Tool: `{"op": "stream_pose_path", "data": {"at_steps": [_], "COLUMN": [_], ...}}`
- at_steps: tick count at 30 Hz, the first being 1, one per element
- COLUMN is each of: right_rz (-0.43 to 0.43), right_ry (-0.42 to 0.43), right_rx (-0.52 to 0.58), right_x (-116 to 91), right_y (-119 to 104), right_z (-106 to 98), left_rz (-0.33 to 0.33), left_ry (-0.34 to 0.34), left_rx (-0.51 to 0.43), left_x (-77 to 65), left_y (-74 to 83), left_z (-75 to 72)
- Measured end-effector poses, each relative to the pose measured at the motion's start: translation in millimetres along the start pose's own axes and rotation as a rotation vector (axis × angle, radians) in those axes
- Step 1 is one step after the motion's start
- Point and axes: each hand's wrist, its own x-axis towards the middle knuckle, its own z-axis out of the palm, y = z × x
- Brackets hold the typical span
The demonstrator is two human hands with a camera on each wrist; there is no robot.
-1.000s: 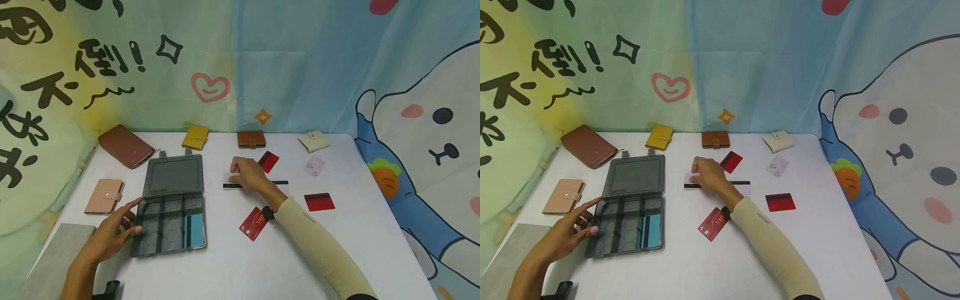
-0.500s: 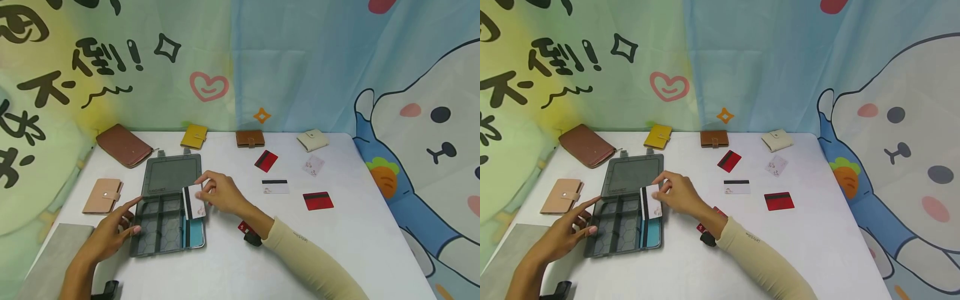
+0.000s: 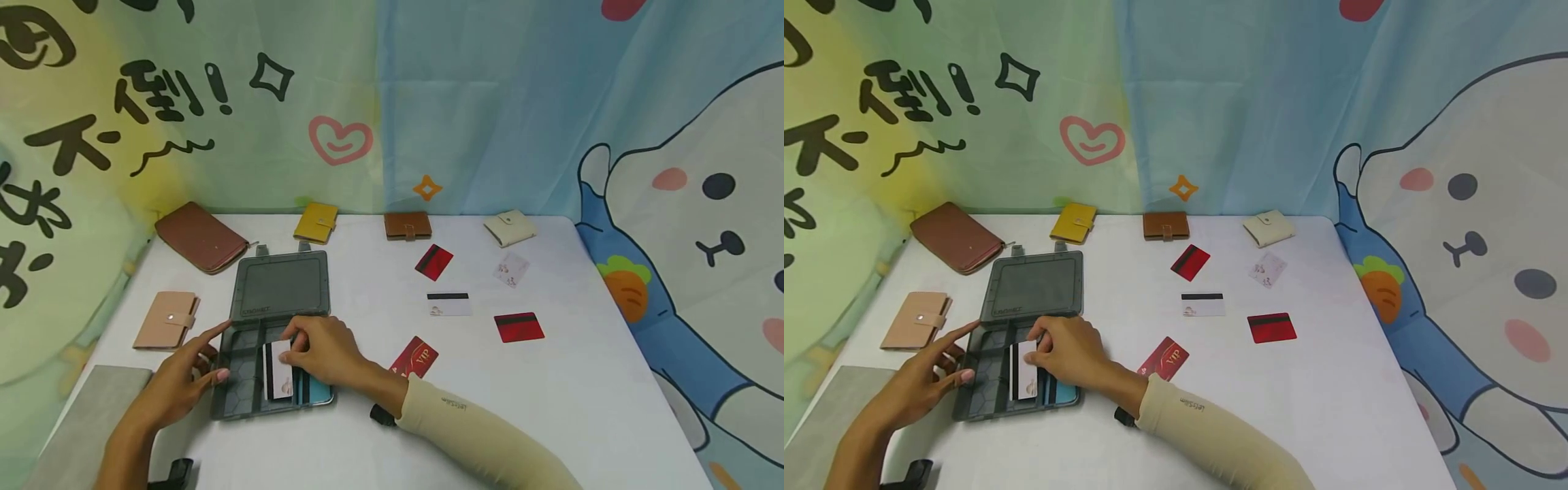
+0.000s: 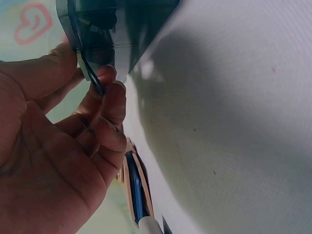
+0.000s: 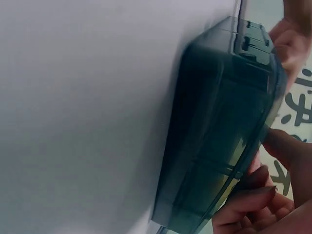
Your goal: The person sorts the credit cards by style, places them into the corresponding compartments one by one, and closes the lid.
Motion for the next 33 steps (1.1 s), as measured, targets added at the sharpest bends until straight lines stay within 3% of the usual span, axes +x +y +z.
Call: {"op": "stream_pose_path", "data": {"at_steps": [6,10,14,17,25,28,33], "right_rz": [-0.072,-0.112,-0.145,-0.143,-0.028,0.002,-0.02], "right_ry": [-0.02,-0.035,-0.083,-0.127,-0.262,-0.304,-0.33], "right_rx": [-0.142,-0.072,0.03,0.049,-0.156,-0.237,-0.34], "right_x": [0.6,-1.7,-6.9,-14.6,-45.3,-57.3,-70.2], "right_y": [-2.5,6.9,23.8,39.1,79.2,89.8,102.9], "right_z": [1.3,-9.0,-31.8,-53.8,-103.5,-111.6,-110.6], "left_rz": [-0.031,-0.04,-0.039,-0.039,-0.04,-0.043,-0.033], "left_ry": [-0.016,-0.023,-0.024,-0.024,-0.023,-0.028,-0.025], "left_rx": [0.022,0.031,0.032,0.031,0.03,0.024,0.021], "left_x": [-0.4,-0.3,-0.4,-0.2,-0.1,0.0,-0.2], "left_y": [0.8,2.4,3.1,3.5,3.2,2.8,1.5], "left_z": [-1.2,-1.7,-1.6,-1.7,-1.6,-1.4,-1.0]}}
